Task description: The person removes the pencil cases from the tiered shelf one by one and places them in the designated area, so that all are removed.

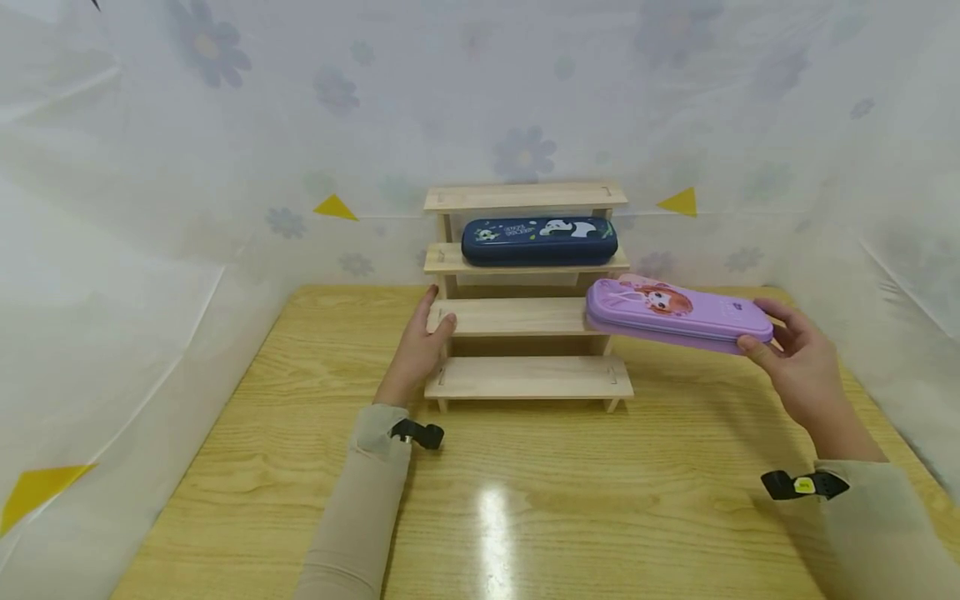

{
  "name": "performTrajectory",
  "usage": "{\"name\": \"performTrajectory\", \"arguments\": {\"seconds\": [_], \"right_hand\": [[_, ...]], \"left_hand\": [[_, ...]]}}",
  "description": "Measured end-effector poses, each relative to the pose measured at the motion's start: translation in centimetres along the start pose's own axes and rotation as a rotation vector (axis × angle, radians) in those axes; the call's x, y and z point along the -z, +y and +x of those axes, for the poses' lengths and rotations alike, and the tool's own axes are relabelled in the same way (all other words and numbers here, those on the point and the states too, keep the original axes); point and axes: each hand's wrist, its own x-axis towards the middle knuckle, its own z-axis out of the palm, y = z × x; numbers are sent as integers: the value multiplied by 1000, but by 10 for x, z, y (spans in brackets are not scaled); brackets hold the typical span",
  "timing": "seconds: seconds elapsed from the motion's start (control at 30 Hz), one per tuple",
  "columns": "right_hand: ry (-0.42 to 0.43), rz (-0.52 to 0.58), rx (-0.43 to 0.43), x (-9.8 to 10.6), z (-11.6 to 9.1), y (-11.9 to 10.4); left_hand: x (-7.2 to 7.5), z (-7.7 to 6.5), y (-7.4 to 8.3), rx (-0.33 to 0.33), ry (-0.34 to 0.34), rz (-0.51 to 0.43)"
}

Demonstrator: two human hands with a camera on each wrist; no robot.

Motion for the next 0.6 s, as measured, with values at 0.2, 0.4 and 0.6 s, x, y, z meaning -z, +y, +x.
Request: {"name": "performTrajectory", "arguments": {"seconds": [0.2, 0.4, 0.6], "right_hand": [[58, -45, -23, 16, -9, 0], [106, -34, -41, 31, -16, 3], [148, -96, -68, 44, -20, 5]], "left_hand": [[-2, 4, -11, -25, 24, 14], [-2, 2, -11, -20, 26, 18], [-2, 1, -10, -8, 18, 17]]}}
